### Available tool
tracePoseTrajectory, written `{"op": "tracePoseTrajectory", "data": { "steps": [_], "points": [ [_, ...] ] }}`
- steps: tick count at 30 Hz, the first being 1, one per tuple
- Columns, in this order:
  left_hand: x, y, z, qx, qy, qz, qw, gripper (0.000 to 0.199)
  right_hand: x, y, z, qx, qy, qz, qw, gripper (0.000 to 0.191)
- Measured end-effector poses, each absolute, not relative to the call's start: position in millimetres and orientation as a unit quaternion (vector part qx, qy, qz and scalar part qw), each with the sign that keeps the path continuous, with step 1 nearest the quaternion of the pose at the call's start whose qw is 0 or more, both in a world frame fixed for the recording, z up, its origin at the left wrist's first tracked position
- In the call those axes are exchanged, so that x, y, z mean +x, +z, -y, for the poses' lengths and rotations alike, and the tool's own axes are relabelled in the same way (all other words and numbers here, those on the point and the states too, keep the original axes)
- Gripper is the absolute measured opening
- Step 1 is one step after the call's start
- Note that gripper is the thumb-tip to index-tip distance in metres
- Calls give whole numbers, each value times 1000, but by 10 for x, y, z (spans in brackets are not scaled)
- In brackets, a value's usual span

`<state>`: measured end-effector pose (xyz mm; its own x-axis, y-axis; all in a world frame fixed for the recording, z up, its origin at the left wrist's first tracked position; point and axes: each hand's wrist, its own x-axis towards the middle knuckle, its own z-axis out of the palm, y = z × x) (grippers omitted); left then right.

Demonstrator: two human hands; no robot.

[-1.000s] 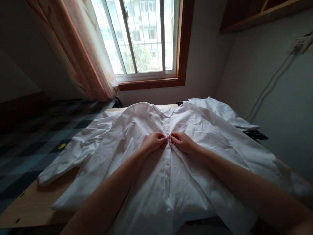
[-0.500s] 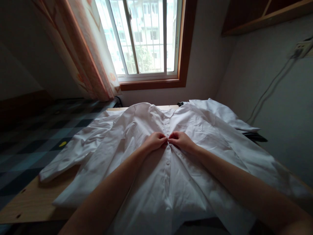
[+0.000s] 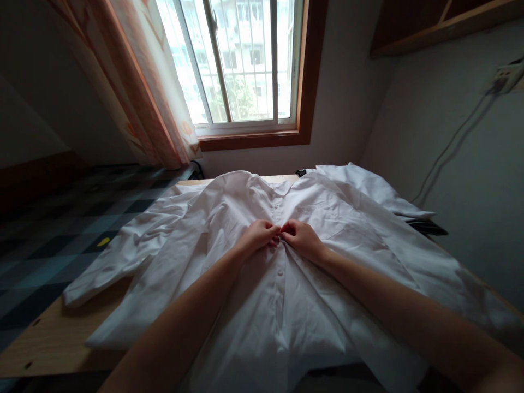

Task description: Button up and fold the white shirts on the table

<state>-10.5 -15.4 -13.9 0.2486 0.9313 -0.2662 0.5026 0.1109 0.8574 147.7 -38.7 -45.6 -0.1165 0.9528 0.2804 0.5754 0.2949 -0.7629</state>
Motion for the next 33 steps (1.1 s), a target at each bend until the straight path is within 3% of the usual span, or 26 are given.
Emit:
{"op": "tracePoseTrajectory", "data": {
  "steps": [10,21,33],
  "points": [
    [-154,-167,132,648,207,-569,463,17,1487,-381,407,-539,240,723,359,3],
    [-179,-244,63,631,206,-560,495,17,1461,-318,448,-571,128,788,192,15],
    [-173,-87,158,601,216,-576,510,14,1390,-338,496,-579,100,783,205,11]
  ]
}}
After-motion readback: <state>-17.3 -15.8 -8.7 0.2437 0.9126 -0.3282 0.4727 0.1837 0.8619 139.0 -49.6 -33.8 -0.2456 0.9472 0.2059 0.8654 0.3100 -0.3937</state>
